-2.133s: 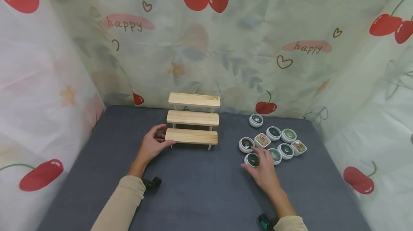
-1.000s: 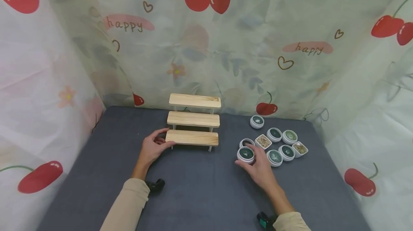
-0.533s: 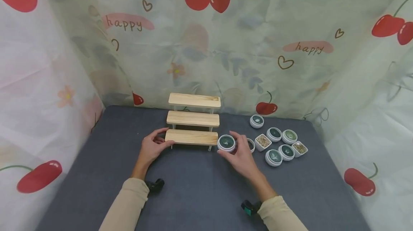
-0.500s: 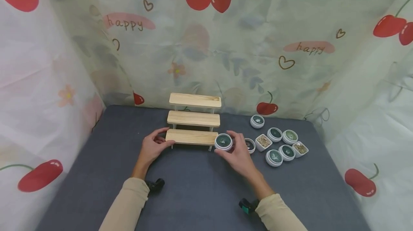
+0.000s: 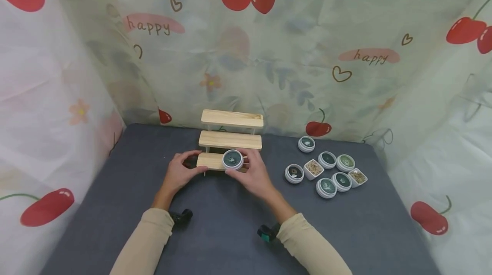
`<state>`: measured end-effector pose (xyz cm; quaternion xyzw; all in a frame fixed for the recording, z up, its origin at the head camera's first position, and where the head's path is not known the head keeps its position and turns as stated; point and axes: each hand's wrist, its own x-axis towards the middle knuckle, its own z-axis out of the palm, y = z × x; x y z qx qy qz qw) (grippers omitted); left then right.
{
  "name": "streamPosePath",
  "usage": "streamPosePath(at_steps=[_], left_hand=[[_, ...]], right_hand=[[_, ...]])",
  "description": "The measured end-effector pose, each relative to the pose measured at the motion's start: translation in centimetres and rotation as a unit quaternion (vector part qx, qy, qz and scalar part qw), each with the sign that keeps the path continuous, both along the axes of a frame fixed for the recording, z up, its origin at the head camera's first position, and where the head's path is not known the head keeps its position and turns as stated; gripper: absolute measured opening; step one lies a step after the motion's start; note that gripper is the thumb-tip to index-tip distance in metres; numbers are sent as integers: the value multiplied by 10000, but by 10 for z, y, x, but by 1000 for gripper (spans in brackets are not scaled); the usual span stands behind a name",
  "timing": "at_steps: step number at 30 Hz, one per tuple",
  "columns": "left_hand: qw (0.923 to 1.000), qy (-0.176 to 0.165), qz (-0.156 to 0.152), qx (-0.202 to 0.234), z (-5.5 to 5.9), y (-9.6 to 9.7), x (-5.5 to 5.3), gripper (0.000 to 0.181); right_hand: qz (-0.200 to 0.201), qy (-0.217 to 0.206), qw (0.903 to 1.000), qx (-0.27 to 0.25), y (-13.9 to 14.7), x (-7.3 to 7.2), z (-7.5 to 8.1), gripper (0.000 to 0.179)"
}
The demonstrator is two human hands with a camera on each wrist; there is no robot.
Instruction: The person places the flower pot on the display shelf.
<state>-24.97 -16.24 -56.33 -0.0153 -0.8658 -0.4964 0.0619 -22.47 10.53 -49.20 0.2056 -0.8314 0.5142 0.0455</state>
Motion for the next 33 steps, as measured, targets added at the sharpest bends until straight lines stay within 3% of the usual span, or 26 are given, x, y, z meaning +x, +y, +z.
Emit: streamPosePath(at_steps=[4, 12, 18, 28, 33], left_hand=[[9999, 67, -2, -80, -2, 0, -1, 71], [9993, 104, -34, 370, -7, 2, 3, 68], [9989, 78, -21, 463, -5, 2, 5, 66], [9987, -267, 51, 439, -5, -1, 4, 71], [9984, -260, 32, 510, -5, -3, 3, 68]], right_hand=[[187, 20, 9998, 11, -13, -4, -2, 64], [248, -139, 9996, -81, -31, -9, -4, 64], [385, 85, 9987, -315, -45, -17, -13, 67], [427, -92, 9986, -312, -52, -27, -28, 64], [437, -216, 9987, -148, -54, -28, -28, 61]])
